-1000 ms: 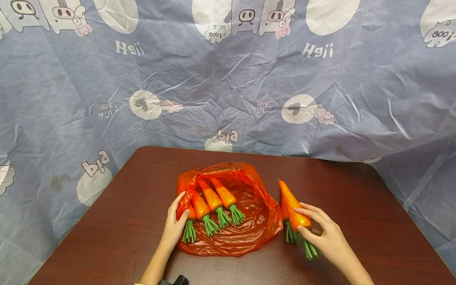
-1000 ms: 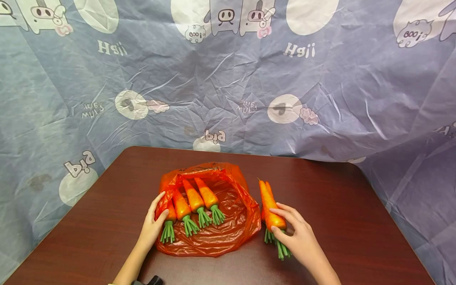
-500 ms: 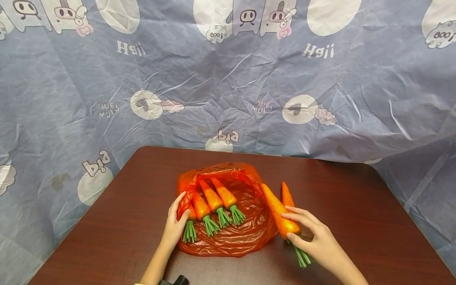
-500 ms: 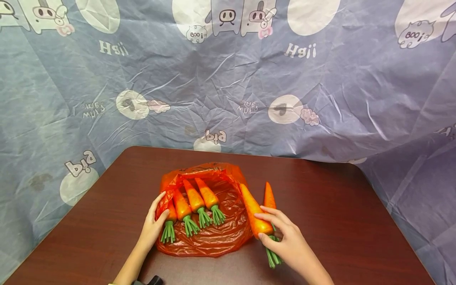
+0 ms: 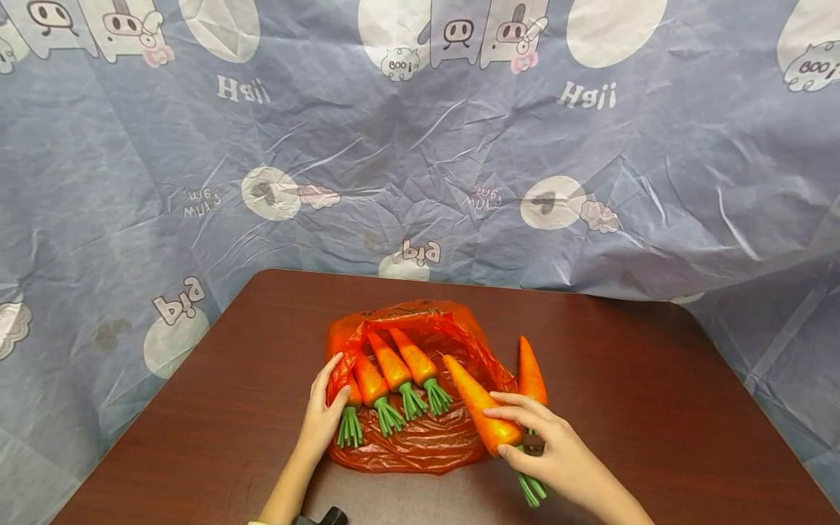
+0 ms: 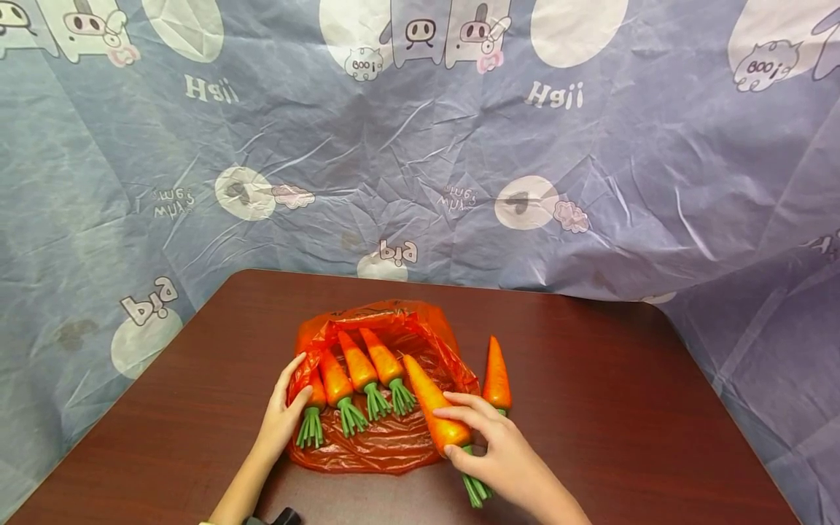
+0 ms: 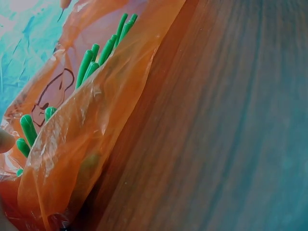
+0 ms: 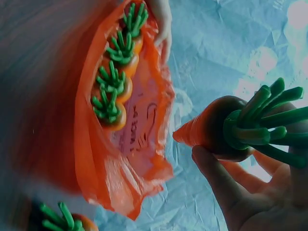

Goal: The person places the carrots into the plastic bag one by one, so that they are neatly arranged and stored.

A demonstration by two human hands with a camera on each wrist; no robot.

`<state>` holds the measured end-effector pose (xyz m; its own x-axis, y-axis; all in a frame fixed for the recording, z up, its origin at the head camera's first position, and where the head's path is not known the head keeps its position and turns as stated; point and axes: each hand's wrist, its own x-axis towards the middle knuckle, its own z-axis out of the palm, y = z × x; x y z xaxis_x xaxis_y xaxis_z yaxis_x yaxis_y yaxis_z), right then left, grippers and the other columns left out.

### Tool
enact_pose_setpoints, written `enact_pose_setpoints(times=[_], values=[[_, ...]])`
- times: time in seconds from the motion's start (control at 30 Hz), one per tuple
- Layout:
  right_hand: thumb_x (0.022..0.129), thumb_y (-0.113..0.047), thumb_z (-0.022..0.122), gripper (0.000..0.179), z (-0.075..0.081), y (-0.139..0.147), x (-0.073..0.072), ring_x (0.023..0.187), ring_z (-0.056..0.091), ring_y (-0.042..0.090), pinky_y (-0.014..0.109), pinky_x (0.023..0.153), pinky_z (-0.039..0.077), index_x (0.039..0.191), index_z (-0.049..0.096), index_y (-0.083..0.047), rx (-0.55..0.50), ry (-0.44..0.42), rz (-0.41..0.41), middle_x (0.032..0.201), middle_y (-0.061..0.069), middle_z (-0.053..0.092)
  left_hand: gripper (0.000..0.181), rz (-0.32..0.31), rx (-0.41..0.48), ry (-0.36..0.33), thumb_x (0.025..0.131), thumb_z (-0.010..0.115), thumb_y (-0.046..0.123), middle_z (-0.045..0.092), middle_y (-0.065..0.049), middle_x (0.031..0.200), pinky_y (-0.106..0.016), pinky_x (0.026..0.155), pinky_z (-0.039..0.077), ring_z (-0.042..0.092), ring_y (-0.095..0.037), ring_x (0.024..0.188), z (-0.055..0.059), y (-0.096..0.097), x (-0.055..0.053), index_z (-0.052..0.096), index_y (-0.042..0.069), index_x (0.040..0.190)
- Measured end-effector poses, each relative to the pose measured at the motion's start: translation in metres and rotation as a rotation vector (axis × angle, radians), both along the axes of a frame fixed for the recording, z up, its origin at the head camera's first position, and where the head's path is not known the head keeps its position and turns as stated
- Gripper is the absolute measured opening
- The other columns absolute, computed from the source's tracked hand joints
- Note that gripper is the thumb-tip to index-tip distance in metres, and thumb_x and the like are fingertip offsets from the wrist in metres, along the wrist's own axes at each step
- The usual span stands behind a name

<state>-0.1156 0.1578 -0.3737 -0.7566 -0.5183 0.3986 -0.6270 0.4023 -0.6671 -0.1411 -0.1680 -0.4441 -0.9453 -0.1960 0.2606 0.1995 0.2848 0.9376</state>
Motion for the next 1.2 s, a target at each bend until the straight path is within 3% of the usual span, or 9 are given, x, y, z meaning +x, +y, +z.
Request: enact_pose_setpoints(times=[0.1,0.27,0.47,0.57,0.63,0.8,1.0,1.13,1.2], values=[[0.082,-0.016,0.066,0.035,-0.003,-0.006,-0.003,0.091,0.052,-0.003,0.020,0.059,0.048,0.116,0.060,-0.021,0.003,-0.042,0.035,0.125,0.009,0.052,0.051,0.000,0.001,0.001,0.089,0.052,0.005,0.031,-0.023,0.140,-0.060,0.104,0.021,0.022,-0.036,0.130,0.000,0.000,0.000,0.035,0.003,0.137],[0.083,-0.020,0.066,0.034,-0.008,-0.015,-0.011,0.092,0.053,0.000,0.019,0.063,0.050,0.116,0.060,-0.022,0.043,-0.102,0.041,0.126,0.008,0.051,0.051,-0.001,-0.002,0.000,0.088,0.052,0.005,0.031,-0.023,0.140,-0.059,0.104,0.022,0.022,-0.036,0.130,-0.001,-0.001,-0.001,0.036,0.003,0.137],[0.082,-0.022,0.066,0.035,-0.010,-0.029,-0.022,0.079,0.053,0.003,0.017,0.060,0.043,0.117,0.060,-0.023,0.110,-0.087,0.035,0.127,0.005,0.052,0.051,-0.003,0.003,0.005,0.088,0.052,0.004,0.031,-0.024,0.140,-0.058,0.104,0.021,0.022,-0.036,0.130,-0.001,-0.002,-0.001,0.036,0.003,0.137],[0.082,-0.021,0.064,0.036,-0.009,-0.036,-0.028,0.080,0.053,0.002,0.017,0.059,0.040,0.118,0.060,-0.021,0.137,-0.111,0.042,0.129,0.007,0.051,0.051,-0.006,0.003,0.004,0.089,0.052,0.004,0.030,-0.024,0.141,-0.058,0.105,0.020,0.022,-0.036,0.130,-0.001,-0.002,-0.001,0.035,0.003,0.137],[0.082,-0.019,0.064,0.036,-0.010,-0.040,-0.032,0.066,0.047,-0.002,0.017,0.056,0.040,0.118,0.060,-0.019,0.149,-0.157,0.048,0.131,0.009,0.049,0.051,-0.007,0.003,0.004,0.089,0.052,0.004,0.030,-0.024,0.141,-0.059,0.104,0.020,0.022,-0.037,0.130,-0.001,-0.002,-0.001,0.035,0.002,0.137],[0.083,-0.020,0.061,0.037,-0.013,-0.050,-0.042,0.057,0.040,-0.001,0.018,0.053,0.038,0.120,0.059,-0.021,0.236,-0.204,0.020,0.133,0.006,0.047,0.051,-0.009,0.000,-0.003,0.089,0.052,0.004,0.030,-0.023,0.141,-0.059,0.104,0.021,0.022,-0.037,0.130,0.000,-0.001,-0.001,0.035,0.003,0.137],[0.082,-0.020,0.060,0.038,-0.015,-0.064,-0.054,0.064,0.046,0.008,0.021,0.054,0.036,0.121,0.058,-0.022,0.292,-0.207,0.011,0.134,0.003,0.047,0.052,-0.009,-0.002,-0.013,0.089,0.052,0.005,0.030,-0.023,0.141,-0.059,0.104,0.021,0.022,-0.036,0.131,0.001,-0.001,-0.001,0.035,0.003,0.137],[0.082,-0.020,0.059,0.038,-0.017,-0.072,-0.064,0.084,0.055,0.017,0.024,0.057,0.036,0.120,0.059,-0.021,0.284,-0.201,0.016,0.133,0.004,0.048,0.052,-0.010,-0.003,-0.010,0.089,0.052,0.004,0.030,-0.023,0.141,-0.058,0.104,0.022,0.022,-0.036,0.130,0.001,-0.001,-0.001,0.035,0.002,0.137],[0.081,-0.019,0.059,0.038,-0.018,-0.076,-0.068,0.101,0.054,0.021,0.026,0.063,0.038,0.120,0.059,-0.021,0.279,-0.190,0.017,0.132,0.005,0.048,0.051,-0.010,-0.003,-0.003,0.089,0.052,0.004,0.031,-0.024,0.141,-0.058,0.104,0.021,0.022,-0.037,0.130,0.001,-0.001,-0.001,0.035,0.002,0.137]])
